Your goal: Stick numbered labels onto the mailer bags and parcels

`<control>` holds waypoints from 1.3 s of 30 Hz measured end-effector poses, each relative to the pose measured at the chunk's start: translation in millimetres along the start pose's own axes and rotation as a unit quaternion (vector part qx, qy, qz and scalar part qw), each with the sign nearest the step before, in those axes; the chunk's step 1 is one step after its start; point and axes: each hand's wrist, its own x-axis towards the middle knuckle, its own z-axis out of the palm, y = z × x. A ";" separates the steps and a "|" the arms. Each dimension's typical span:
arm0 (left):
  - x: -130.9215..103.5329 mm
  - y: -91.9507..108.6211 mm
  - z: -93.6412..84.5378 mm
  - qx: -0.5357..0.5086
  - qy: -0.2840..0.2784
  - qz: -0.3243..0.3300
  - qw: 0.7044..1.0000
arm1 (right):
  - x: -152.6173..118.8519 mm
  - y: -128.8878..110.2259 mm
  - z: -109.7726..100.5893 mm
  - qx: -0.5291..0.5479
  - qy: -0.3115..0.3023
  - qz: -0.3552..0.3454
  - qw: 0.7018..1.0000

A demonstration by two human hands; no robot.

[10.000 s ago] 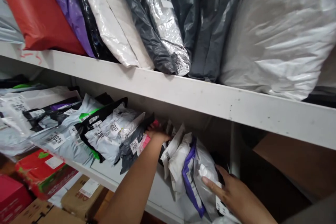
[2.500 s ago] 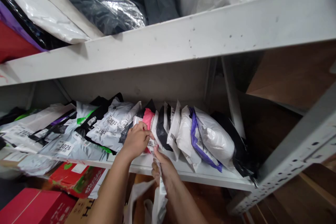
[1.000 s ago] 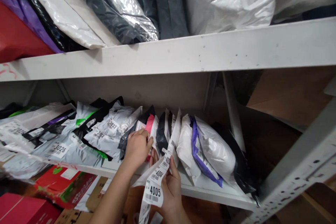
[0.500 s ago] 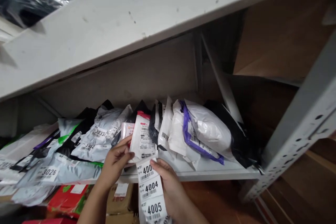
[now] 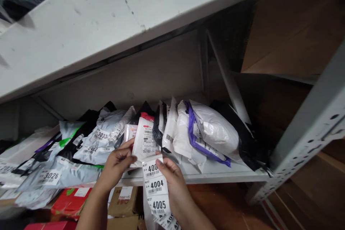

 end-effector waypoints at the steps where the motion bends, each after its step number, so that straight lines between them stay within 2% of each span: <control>1: 0.0 -1.0 0.4 0.011 0.000 0.010 1.000 | 0.6 1.7 -1.1 -0.002 0.003 0.003 1.000; 5: -1.1 -1.7 2.8 0.041 0.013 0.064 0.997 | 1.9 8.6 -4.4 -0.023 0.014 -0.011 1.000; 8: -1.7 2.4 4.9 0.049 0.016 0.082 0.995 | 1.4 11.0 -3.1 -0.027 0.000 -0.020 0.999; 13: 1.3 11.7 9.2 0.159 -0.008 0.119 0.980 | 0.1 9.6 1.3 -0.021 0.017 -0.007 1.000; 20: 1.7 22.7 12.1 0.164 -0.006 0.072 0.984 | 3.5 6.1 7.2 -0.044 -0.007 -0.015 0.999; 25: 3.2 26.6 16.5 0.204 0.000 0.084 0.975 | 15.0 16.4 12.5 -0.075 0.055 -0.050 0.994; 28: 4.7 27.2 19.8 0.231 0.021 0.096 0.968 | 16.5 17.4 15.1 -0.057 0.077 -0.032 0.995; 32: 5.4 27.1 21.3 0.234 0.038 0.089 0.967 | 11.5 10.0 13.2 -0.083 0.009 -0.010 0.996; 34: 5.2 27.3 21.6 0.229 0.042 0.087 0.969 | 10.1 7.8 11.4 -0.111 -0.005 -0.006 0.994; 39: 6.3 27.9 25.5 0.192 0.065 0.055 0.978 | 5.6 9.0 14.7 -0.103 0.041 0.034 0.993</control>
